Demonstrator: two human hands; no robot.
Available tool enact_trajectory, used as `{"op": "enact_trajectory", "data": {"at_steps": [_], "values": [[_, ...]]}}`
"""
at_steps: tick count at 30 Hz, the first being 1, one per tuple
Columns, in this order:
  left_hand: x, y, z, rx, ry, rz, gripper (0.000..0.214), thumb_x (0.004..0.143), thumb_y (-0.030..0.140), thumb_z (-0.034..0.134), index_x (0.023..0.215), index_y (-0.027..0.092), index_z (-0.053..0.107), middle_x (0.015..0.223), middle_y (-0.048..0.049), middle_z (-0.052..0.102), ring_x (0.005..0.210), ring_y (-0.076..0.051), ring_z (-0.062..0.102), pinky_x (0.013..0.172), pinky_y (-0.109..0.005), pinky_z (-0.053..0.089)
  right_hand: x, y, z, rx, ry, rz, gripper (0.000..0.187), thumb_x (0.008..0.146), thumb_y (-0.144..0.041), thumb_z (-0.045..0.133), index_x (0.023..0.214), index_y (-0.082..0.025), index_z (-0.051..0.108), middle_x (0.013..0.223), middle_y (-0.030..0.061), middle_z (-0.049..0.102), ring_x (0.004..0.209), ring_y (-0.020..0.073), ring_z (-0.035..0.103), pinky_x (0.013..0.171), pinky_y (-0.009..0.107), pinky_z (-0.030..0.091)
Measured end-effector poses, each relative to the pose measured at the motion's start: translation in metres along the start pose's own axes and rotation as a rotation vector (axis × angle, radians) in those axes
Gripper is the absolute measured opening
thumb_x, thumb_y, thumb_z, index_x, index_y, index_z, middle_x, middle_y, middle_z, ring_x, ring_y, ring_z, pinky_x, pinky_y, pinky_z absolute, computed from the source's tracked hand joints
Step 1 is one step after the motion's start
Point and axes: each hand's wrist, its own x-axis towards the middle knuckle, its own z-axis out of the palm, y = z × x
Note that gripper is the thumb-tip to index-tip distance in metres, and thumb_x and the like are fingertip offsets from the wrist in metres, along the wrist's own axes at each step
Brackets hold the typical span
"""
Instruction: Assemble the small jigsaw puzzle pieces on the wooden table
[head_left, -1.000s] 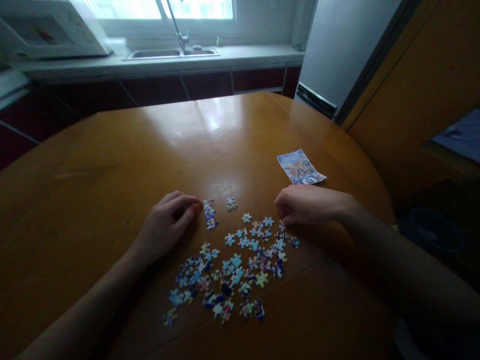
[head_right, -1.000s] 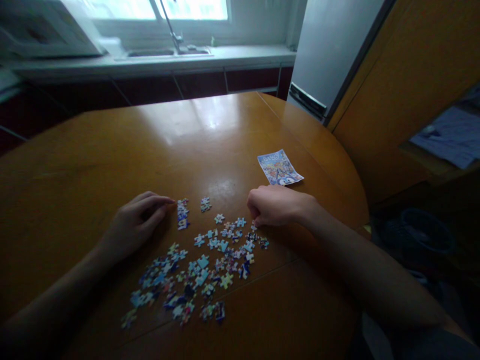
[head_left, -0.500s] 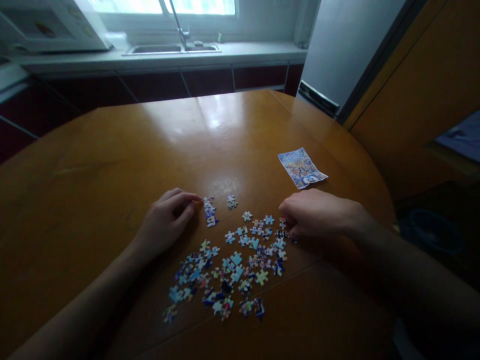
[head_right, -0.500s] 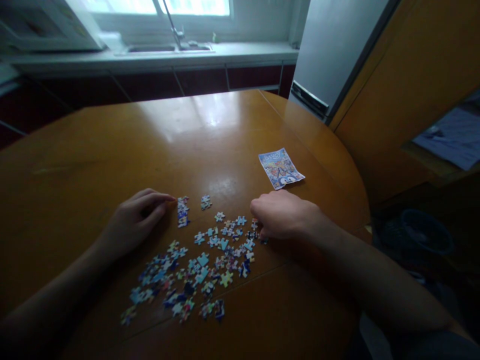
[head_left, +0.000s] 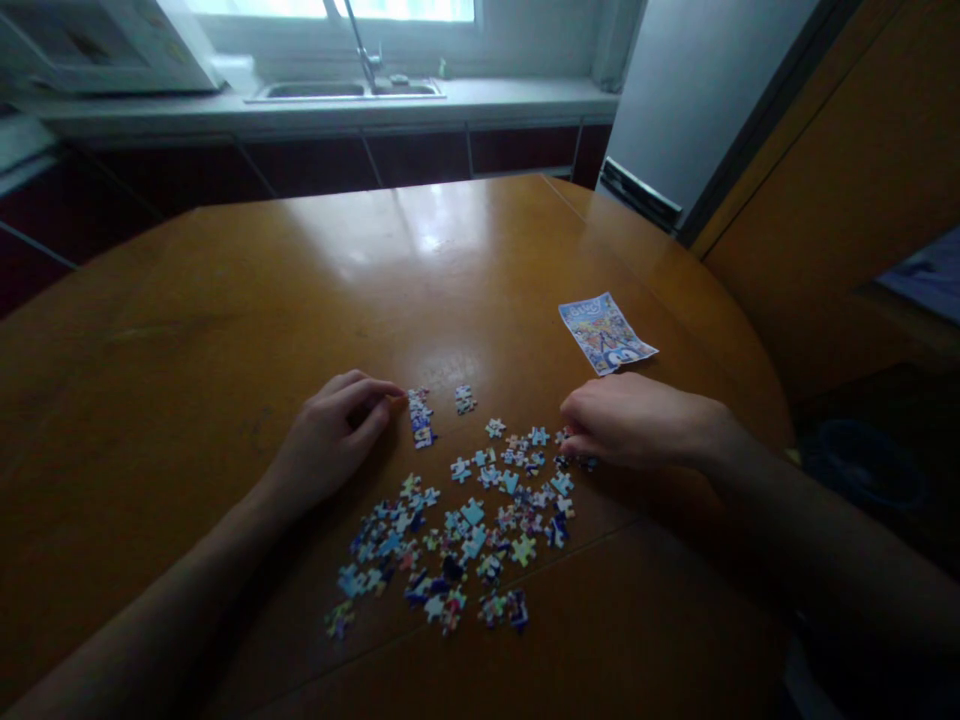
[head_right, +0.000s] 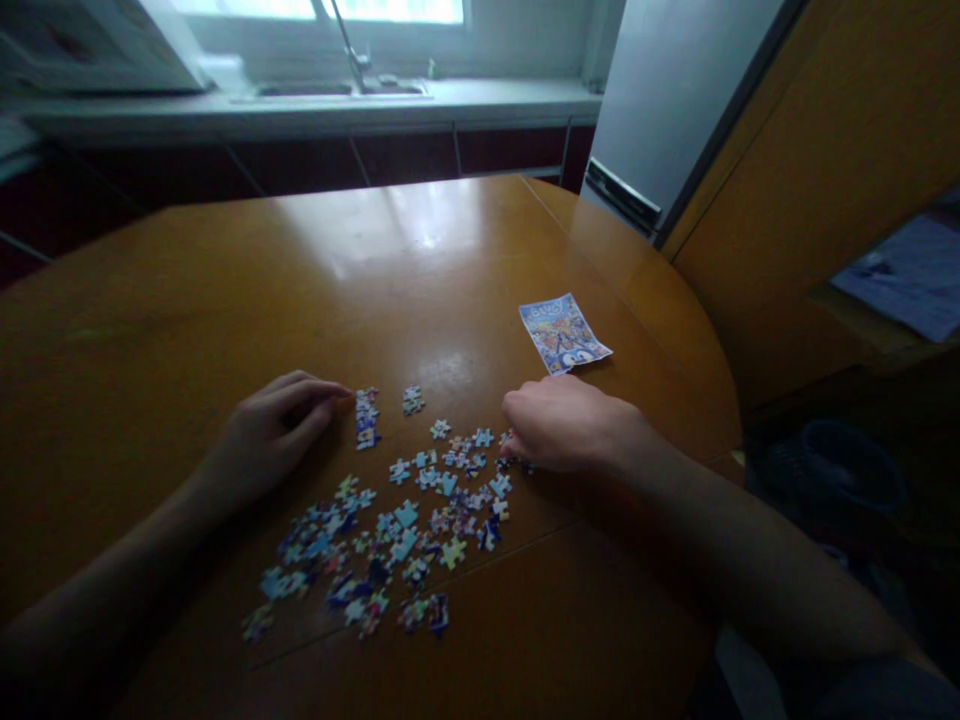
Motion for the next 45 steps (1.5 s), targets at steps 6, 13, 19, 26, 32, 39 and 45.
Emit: {"op": "enact_trajectory", "data": {"at_steps": [6, 13, 19, 26, 32, 39, 45], "values": [[-0.001, -0.001, 0.000, 0.004, 0.010, 0.001, 0.022, 0.094, 0.035, 0.052, 0.099, 0.021, 0.068, 0.097, -0.0051, 0.063, 0.088, -0.020, 0.060, 0.078, -0.034, 0.047, -0.009, -0.016, -0.002, -0.063, 0.048, 0.063, 0.025, 0.085, -0.041, 0.071, 0.088, -0.016, 0.070, 0.090, 0.0114, 0.075, 0.083, 0.0278, 0.071, 0.064, 0.033, 0.047], [0.000, -0.001, 0.001, 0.017, 0.011, 0.001, 0.024, 0.095, 0.036, 0.051, 0.100, 0.020, 0.068, 0.098, -0.0053, 0.064, 0.089, -0.020, 0.059, 0.078, -0.033, 0.047, -0.006, -0.017, -0.004, -0.051, 0.103, -0.005, 0.023, 0.088, -0.040, 0.067, 0.086, -0.017, 0.070, 0.088, 0.0100, 0.075, 0.080, 0.0245, 0.070, 0.064, 0.031, 0.046], [0.000, 0.001, -0.001, 0.013, 0.007, -0.013, 0.025, 0.095, 0.037, 0.050, 0.100, 0.021, 0.068, 0.097, -0.0058, 0.064, 0.088, -0.021, 0.059, 0.078, -0.034, 0.047, 0.002, -0.030, 0.003, 0.016, 0.087, -0.135, 0.015, 0.085, -0.032, 0.070, 0.084, -0.018, 0.070, 0.089, 0.0087, 0.075, 0.083, 0.0235, 0.070, 0.069, 0.030, 0.047], [-0.001, 0.004, -0.001, 0.015, 0.002, -0.028, 0.024, 0.094, 0.039, 0.051, 0.099, 0.022, 0.068, 0.096, -0.0059, 0.065, 0.089, -0.022, 0.059, 0.079, -0.035, 0.048, -0.004, -0.021, -0.001, 0.020, 0.098, -0.072, 0.007, 0.085, -0.023, 0.065, 0.084, -0.018, 0.070, 0.088, 0.0085, 0.074, 0.083, 0.0225, 0.070, 0.068, 0.030, 0.045], [0.000, 0.005, -0.001, 0.010, 0.008, -0.023, 0.024, 0.094, 0.038, 0.050, 0.098, 0.021, 0.068, 0.095, -0.0062, 0.064, 0.088, -0.021, 0.059, 0.079, -0.035, 0.048, -0.007, -0.028, 0.002, -0.005, 0.034, -0.152, 0.009, 0.081, -0.027, 0.070, 0.080, -0.018, 0.069, 0.083, 0.0078, 0.073, 0.075, 0.0216, 0.068, 0.064, 0.029, 0.043], [0.000, 0.005, -0.001, 0.014, 0.015, -0.024, 0.026, 0.094, 0.038, 0.050, 0.098, 0.019, 0.069, 0.096, -0.0063, 0.065, 0.087, -0.021, 0.060, 0.079, -0.034, 0.048, -0.009, -0.024, 0.000, -0.007, 0.058, -0.129, 0.008, 0.083, -0.022, 0.067, 0.077, -0.017, 0.068, 0.081, 0.0070, 0.073, 0.075, 0.0219, 0.069, 0.063, 0.029, 0.043], [0.000, 0.006, -0.001, 0.014, 0.013, -0.026, 0.026, 0.093, 0.038, 0.051, 0.097, 0.019, 0.069, 0.095, -0.0064, 0.065, 0.087, -0.021, 0.060, 0.078, -0.034, 0.048, -0.012, -0.043, 0.002, 0.055, 0.006, -0.208, 0.005, 0.085, -0.020, 0.067, 0.082, -0.018, 0.070, 0.087, 0.0070, 0.075, 0.081, 0.0226, 0.070, 0.071, 0.031, 0.045]]}}
